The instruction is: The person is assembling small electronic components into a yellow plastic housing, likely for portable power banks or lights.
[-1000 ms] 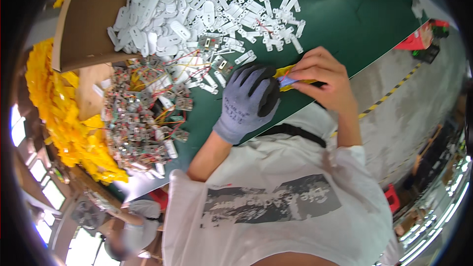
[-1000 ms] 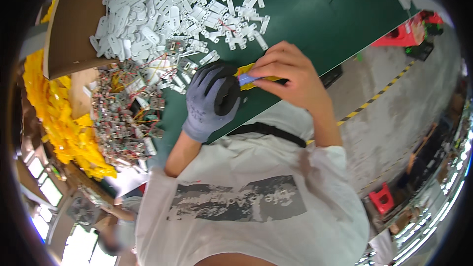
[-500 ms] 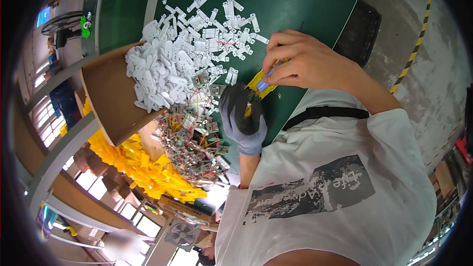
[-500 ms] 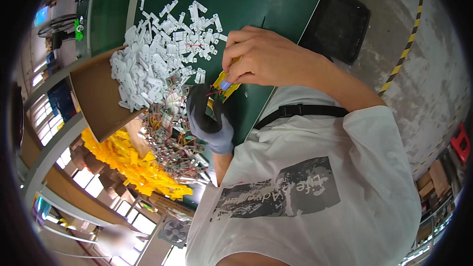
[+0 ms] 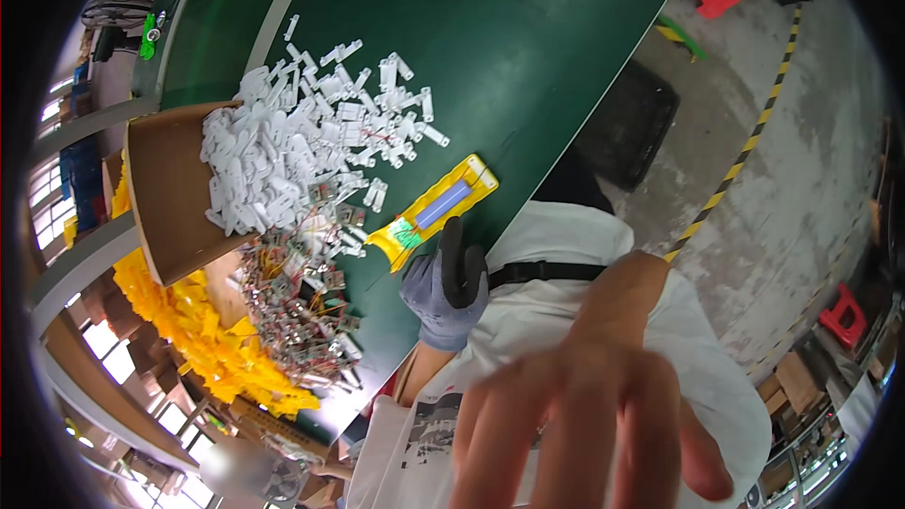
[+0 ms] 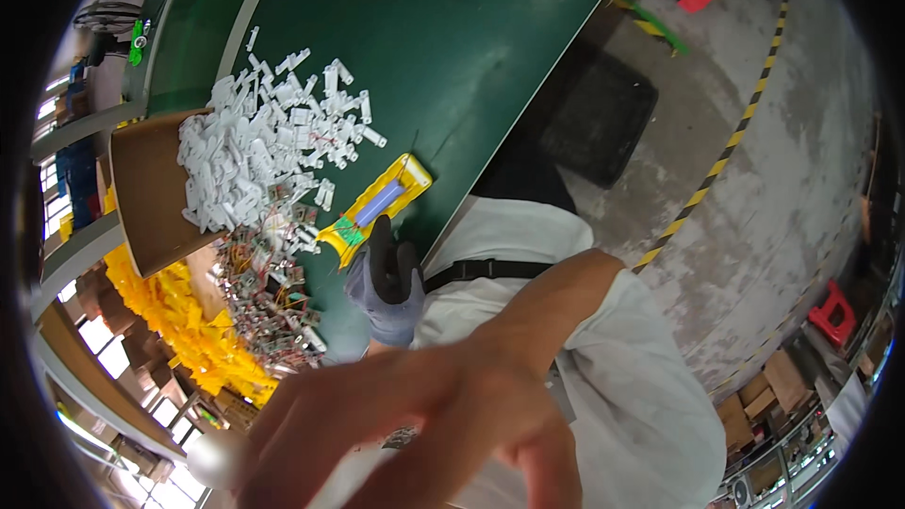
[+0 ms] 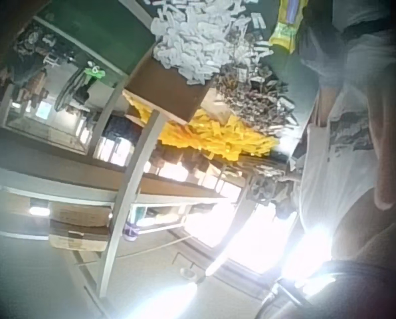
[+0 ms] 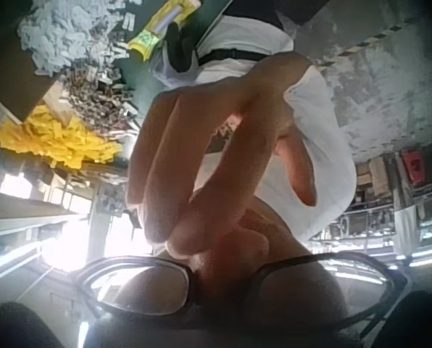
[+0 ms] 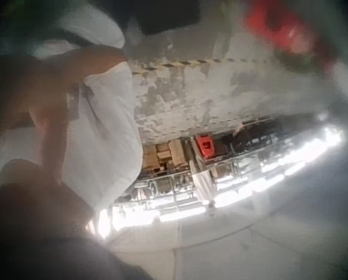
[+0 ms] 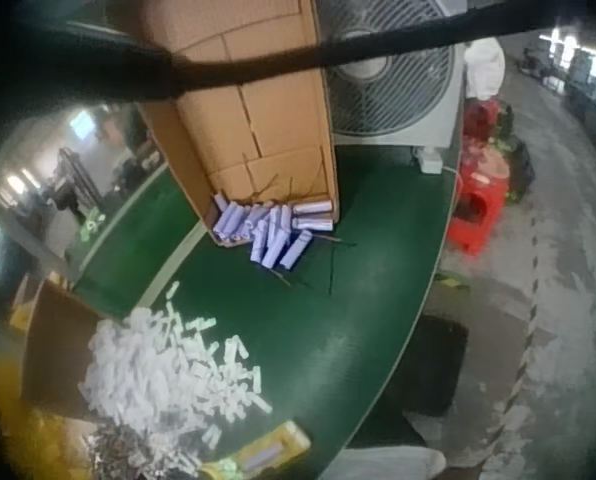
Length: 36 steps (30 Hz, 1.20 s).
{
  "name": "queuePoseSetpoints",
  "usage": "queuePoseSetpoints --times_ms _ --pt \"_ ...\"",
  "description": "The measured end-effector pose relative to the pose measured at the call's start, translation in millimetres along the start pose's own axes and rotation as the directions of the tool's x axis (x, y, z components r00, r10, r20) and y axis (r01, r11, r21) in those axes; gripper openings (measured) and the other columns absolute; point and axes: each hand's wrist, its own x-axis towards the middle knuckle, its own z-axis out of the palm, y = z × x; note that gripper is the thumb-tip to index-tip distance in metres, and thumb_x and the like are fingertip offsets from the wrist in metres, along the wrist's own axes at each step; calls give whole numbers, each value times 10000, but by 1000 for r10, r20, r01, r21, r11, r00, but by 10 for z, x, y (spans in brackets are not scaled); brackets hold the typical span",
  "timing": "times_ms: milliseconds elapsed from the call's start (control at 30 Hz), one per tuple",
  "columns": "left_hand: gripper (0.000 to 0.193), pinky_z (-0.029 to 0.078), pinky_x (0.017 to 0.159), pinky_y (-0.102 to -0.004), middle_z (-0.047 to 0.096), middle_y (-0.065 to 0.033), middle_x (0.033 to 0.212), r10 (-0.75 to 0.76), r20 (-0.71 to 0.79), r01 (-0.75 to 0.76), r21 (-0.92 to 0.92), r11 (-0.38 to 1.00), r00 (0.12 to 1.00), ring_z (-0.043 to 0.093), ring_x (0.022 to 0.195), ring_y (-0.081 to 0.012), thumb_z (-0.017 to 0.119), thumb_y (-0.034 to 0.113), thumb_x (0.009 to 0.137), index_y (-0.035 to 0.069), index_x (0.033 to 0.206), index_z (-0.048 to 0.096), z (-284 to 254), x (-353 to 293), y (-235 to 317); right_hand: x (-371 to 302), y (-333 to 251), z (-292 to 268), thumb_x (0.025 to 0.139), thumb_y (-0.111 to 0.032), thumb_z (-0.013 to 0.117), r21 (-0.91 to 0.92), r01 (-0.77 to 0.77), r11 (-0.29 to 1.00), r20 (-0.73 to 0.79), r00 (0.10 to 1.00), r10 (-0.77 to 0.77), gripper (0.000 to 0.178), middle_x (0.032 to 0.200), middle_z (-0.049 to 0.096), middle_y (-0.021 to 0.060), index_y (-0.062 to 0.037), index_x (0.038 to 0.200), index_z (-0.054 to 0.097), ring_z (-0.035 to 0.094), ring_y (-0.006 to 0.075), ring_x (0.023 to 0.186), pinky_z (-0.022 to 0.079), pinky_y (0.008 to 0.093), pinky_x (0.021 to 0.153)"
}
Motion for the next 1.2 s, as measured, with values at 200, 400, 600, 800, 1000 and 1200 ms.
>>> queuePoseSetpoints --times_ms 200,400,600,800,1000,1200 --pt "729 453 484 -325 610 -59 606 -119 57 113 105 988 991 582 470 -223 706 185 779 102 1428 383 98 370 359 -74 -38 -30 932 -553 451 -19 -113 993 46 992 114 679 1056 614 254 72 1154 597 652 323 869 561 416 773" --pt "715 452 483 -346 621 -57 653 -14 -45 22 184 983 999 581 484 -227 680 342 814 52 1401 395 204 443 310 -11 52 -148 944 -532 425 13 -283 959 23 959 283 659 1069 613 256 68 1152 599 638 336 904 551 415 797" --pt "645 464 500 -340 642 -71 687 -118 73 109 122 987 990 590 502 -236 687 317 805 99 1367 458 88 473 291 73 -97 -208 957 -511 399 -61 -386 920 57 919 390 640 1082 612 259 65 1150 601 624 350 939 541 414 822" --pt "627 461 494 -311 658 -58 722 -67 30 63 120 991 997 590 500 -218 708 295 785 100 1341 490 116 461 260 186 -109 -283 969 -491 373 -106 -456 884 126 875 467 624 1095 610 261 61 1148 603 610 363 974 531 413 847" --pt "627 470 511 -307 647 -58 699 -10 -15 12 89 996 1000 589 509 -213 712 263 774 102 1343 503 154 413 193 441 -99 -437 982 -470 348 -171 -495 852 215 825 523 610 1109 609 263 58 1147 605 596 376 1009 522 412 871" --pt "582 480 547 -334 661 -77 727 -43 1 43 44 998 999 598 537 -260 707 220 770 128 1318 531 65 443 195 515 -60 -311 994 -450 322 -174 -505 846 180 828 531 599 1122 607 266 54 1145 607 582 389 1044 512 411 896"
